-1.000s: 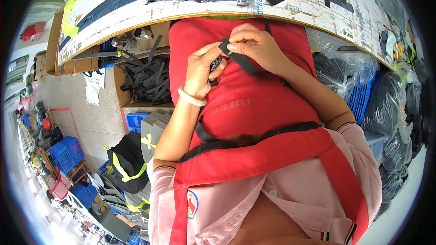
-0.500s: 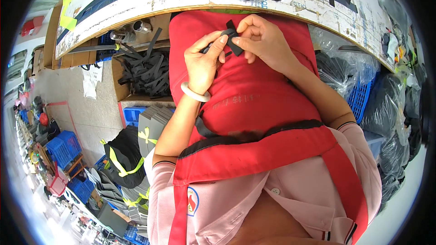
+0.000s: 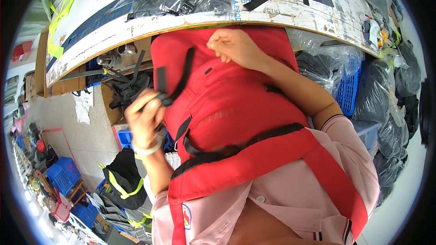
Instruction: Assembling plastic buckles onto black webbing straps at a workbench.
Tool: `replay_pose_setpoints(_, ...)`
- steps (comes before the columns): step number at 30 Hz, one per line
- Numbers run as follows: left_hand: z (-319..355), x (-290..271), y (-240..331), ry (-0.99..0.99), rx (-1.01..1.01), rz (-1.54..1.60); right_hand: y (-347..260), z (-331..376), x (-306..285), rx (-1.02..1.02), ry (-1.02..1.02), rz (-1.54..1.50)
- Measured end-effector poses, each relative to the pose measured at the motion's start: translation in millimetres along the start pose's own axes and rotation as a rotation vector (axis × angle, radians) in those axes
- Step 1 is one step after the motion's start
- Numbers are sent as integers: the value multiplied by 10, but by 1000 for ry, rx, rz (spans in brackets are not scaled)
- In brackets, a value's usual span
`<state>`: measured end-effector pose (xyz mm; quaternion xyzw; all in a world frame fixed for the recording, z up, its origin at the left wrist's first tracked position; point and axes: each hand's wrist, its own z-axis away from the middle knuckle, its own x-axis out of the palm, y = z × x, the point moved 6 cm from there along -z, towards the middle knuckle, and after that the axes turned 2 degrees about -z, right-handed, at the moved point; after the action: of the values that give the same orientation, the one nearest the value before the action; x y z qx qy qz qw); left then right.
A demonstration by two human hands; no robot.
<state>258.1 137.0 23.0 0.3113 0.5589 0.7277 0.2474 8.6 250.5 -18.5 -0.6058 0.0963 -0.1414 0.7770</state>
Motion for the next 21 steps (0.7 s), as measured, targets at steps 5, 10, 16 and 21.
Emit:
replay_pose_setpoints(5,475,-955,412,867,164,-290,-458,121,-870,-465,483,811)
replay_pose_setpoints(10,142,-1053,-334,283,-38,860,-199,133,-1157,-566,471,1099)
replay_pose_setpoints(16,-547,284,-560,-59,-308,1202,-496,350,-696,-725,457,951)
replay_pose_setpoints(21,-811,787,-499,-214,-425,1303,-672,542,383,-528,-110,803)
